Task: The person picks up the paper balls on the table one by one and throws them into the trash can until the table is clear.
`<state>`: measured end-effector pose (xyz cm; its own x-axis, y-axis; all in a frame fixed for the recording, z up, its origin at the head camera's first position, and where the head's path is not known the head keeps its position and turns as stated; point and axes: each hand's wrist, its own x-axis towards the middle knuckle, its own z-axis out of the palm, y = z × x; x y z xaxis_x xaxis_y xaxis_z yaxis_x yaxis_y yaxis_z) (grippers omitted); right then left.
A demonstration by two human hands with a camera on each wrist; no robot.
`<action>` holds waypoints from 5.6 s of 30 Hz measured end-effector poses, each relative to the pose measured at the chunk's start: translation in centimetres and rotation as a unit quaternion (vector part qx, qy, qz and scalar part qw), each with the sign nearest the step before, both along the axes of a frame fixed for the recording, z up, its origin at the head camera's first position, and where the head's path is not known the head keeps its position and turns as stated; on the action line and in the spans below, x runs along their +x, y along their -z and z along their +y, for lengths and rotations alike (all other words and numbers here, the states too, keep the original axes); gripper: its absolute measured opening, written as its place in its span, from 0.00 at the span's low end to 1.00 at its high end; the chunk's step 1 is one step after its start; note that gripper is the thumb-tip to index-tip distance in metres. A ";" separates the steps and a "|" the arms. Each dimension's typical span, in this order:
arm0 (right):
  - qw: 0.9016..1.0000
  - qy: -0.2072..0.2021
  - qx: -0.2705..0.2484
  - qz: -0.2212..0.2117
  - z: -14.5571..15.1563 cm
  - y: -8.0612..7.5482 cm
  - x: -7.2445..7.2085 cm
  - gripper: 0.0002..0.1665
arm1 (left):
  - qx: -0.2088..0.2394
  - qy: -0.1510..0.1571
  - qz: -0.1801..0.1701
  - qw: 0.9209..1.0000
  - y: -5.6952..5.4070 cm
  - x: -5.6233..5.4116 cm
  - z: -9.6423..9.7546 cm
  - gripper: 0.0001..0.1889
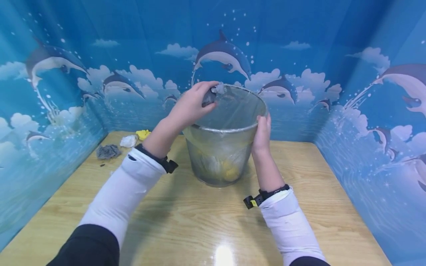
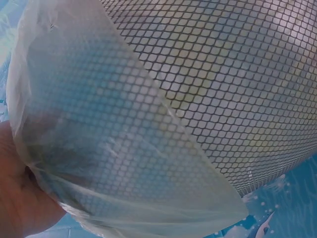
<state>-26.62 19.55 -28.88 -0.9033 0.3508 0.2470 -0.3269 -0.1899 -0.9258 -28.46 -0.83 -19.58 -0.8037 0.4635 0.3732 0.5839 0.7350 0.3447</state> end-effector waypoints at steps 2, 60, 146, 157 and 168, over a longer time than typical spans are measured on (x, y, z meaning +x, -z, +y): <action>1.000 0.002 -0.001 0.000 0.0 0.0 0.0 0.33 | -0.007 0.007 0.000 1.000 0.1 0.1 0.1 0.33; 1.000 -0.006 0.010 0.009 0.0 0.0 0.0 0.32 | -0.026 -0.126 -0.004 0.992 -0.1 -1.9 -7.0 0.37; 1.000 -0.006 0.011 0.023 0.1 0.0 -0.1 0.33 | -0.071 -0.365 -0.282 0.885 22.9 -4.3 -30.0 0.40; 1.000 -0.016 0.021 0.001 0.2 -0.2 0.1 0.35 | -0.079 -0.359 -0.274 0.889 22.6 -4.2 -30.1 0.40; 1.000 -0.009 0.014 0.014 0.1 0.0 -0.1 0.34 | -0.093 -0.361 -0.257 0.891 23.1 -4.3 -29.7 0.35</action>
<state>-26.67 19.67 -28.84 -0.9021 0.3270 0.2816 -0.3490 -0.1693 -0.9217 -32.72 -30.53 -42.66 -0.9602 -0.2289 -0.1597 -0.2649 0.9279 0.2623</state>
